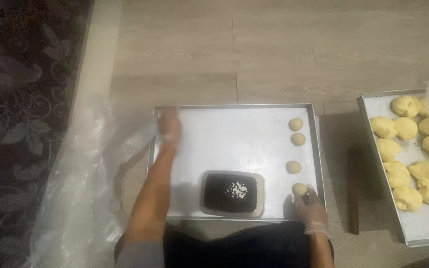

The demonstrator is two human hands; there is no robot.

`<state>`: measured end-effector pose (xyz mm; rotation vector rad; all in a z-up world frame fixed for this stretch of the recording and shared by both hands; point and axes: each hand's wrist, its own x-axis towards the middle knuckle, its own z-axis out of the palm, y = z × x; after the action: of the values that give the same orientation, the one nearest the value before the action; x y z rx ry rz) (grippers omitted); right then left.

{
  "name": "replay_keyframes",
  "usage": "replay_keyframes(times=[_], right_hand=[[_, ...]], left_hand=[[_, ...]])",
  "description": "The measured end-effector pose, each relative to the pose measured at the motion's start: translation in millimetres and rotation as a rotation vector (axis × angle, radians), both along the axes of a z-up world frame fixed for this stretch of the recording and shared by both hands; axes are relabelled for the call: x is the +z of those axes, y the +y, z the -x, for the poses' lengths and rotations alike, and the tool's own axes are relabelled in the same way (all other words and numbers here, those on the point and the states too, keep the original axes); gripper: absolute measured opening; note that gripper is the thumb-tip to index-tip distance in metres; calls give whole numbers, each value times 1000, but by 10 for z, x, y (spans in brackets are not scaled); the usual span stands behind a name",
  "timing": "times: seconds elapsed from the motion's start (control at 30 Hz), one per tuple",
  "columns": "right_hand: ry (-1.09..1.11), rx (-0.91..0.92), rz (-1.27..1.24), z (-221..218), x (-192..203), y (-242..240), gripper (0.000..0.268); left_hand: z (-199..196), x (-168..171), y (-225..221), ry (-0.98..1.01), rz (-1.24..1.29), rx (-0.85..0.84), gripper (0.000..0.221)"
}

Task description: The person prepares bread dough by filling it with a dark substance and rolling it into balls. The person takes balls of dough from a tray, adds a dark filling from a container, rolls the dough into a ball by hand, and places the finished dough balls onto a baking sheet.

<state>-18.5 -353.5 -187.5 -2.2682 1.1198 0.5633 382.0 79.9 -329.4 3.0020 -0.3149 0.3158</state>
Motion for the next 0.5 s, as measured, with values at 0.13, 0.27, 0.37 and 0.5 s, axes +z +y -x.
replay_keyframes(times=[0.13, 0.27, 0.37, 0.5], right_hand=[[-23, 12, 17, -32, 114, 47, 64], [-27, 4, -28, -90, 225, 97, 58], [-32, -14, -31, -52, 181, 78, 66], [-59, 34, 12, -23, -10, -13, 63]], left_hand=[[73, 799, 802, -425, 65, 323, 38], [123, 1500, 1103, 96, -91, 618, 71], [258, 1322, 1137, -157, 105, 351, 103], [219, 1052, 862, -319, 59, 390, 39]])
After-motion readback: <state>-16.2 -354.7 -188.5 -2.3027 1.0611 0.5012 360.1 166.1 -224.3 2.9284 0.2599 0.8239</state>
